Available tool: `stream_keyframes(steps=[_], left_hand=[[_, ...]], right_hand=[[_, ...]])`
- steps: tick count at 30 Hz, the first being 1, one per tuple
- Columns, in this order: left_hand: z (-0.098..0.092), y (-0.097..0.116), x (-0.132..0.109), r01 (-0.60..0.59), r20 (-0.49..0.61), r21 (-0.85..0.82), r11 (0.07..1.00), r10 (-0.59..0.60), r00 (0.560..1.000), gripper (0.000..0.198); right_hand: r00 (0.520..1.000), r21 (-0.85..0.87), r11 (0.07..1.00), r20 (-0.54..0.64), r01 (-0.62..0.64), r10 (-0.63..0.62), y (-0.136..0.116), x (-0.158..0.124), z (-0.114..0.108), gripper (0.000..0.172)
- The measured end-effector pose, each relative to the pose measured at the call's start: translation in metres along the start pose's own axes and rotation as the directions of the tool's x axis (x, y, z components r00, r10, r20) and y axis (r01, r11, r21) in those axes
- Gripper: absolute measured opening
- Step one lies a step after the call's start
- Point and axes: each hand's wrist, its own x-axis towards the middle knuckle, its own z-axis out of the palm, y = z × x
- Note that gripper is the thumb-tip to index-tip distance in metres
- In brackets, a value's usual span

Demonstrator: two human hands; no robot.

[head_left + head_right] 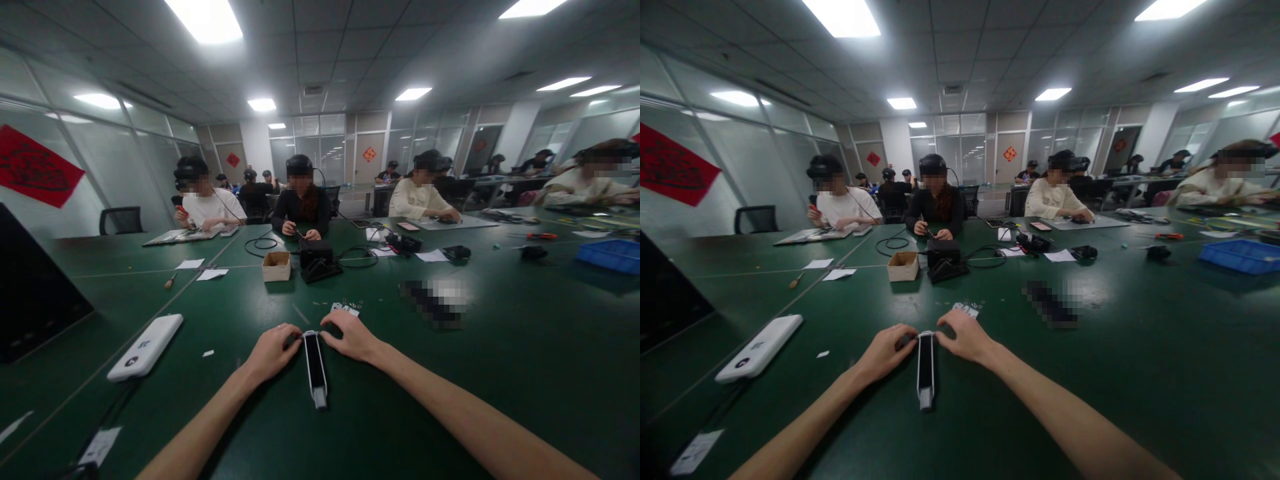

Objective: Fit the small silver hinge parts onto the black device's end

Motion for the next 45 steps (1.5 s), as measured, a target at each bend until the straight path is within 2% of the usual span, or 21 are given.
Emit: stream_keyframes(steps=[3,6,10,12,15,24,36,40,45], left_hand=[[-0.001,0.000,0.000,0.013,0.011,0.009,1.000,-0.013,1.000,0.019],[-0.001,0.000,0.000,0.013,0.011,0.008,1.000,-0.013,1.000,0.019],[-0.001,0.001,-0.001,0.006,0.003,0.008,1.000,-0.006,1.000,0.019],[-0.002,0.001,-0.001,0.008,0.003,0.009,1.000,-0.008,1.000,0.019],[-0.003,0.003,-0.002,0.016,0.006,0.006,1.000,-0.017,1.000,0.020],[-0.006,0.004,-0.001,0.046,0.036,-0.006,0.999,-0.046,0.998,0.022],[-0.003,0.001,-0.002,0.041,0.038,-0.015,0.999,-0.041,0.998,0.022],[-0.002,-0.001,-0.001,0.026,0.023,0.004,1.000,-0.027,0.999,0.021],[0.000,-0.002,-0.002,0.026,0.020,0.006,1.000,-0.026,0.999,0.021]], right_hand=[[0.994,-0.071,0.997,-0.109,-0.041,0.033,0.017,-0.002,-0.012,0.012],[0.967,-0.152,0.969,-0.198,-0.195,0.163,0.049,-0.006,-0.026,0.015],[0.915,-0.230,0.886,-0.131,-0.404,0.383,0.087,-0.014,-0.035,0.022],[0.896,-0.267,0.858,-0.067,-0.439,0.438,0.094,-0.016,-0.035,0.025],[0.895,-0.306,0.851,-0.008,-0.426,0.446,0.093,-0.016,-0.032,0.027],[0.878,-0.266,0.851,0.030,-0.453,0.477,0.090,-0.013,-0.036,0.023],[0.894,-0.279,0.854,-0.042,-0.440,0.446,0.089,-0.014,-0.033,0.017],[0.881,-0.311,0.832,-0.044,-0.459,0.470,0.088,-0.012,-0.032,0.018],[0.839,-0.292,0.800,-0.013,-0.524,0.544,0.088,-0.010,-0.033,0.020]])
